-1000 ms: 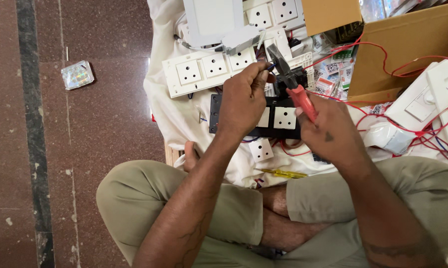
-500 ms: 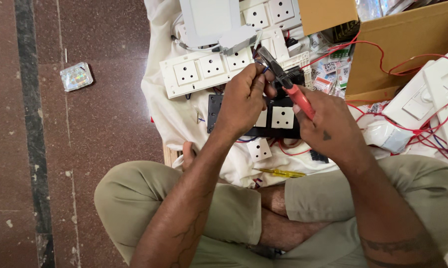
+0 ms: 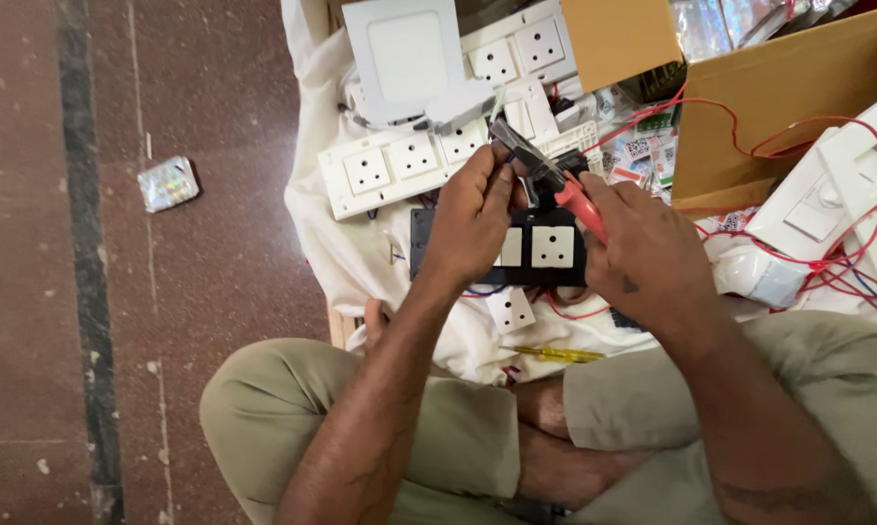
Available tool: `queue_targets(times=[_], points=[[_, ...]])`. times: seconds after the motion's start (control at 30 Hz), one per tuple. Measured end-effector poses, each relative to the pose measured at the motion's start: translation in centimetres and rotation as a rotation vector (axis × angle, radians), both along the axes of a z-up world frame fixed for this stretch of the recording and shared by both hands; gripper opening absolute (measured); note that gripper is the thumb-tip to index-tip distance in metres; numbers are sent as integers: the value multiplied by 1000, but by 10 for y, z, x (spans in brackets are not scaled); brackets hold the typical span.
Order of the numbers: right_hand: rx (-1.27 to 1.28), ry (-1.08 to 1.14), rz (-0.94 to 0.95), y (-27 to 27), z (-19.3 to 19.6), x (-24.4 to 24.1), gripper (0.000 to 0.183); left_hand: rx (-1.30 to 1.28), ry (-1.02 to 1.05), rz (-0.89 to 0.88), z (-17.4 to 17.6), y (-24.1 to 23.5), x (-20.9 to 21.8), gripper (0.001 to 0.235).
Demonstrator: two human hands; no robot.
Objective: The person prepares electrical components by unboxing a box of LED strip lights and then uses a screwdriver to secure wires into an electrical switch and socket module.
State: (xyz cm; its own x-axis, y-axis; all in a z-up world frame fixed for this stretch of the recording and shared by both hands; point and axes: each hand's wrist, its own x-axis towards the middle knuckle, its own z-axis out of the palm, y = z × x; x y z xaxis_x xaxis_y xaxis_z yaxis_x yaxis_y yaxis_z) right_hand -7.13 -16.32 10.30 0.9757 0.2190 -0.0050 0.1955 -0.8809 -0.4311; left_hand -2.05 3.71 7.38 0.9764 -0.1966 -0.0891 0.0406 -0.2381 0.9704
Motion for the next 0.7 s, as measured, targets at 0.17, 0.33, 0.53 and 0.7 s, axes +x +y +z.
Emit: queue_targets(times=[0.17, 0.33, 0.53, 0.7], points=[[198, 20, 46, -3, -4, 6, 48, -190, 100, -16, 1, -3, 0, 18], [397, 212, 85, -5, -1, 9, 33, -136, 125, -26, 1, -1, 0, 20], [270, -15, 102, -2, -2, 1, 38, -137, 121, -39, 0, 0, 2, 19], [137, -251, 52, 1, -3, 2, 35, -92, 119, -51, 2, 1, 4, 17]])
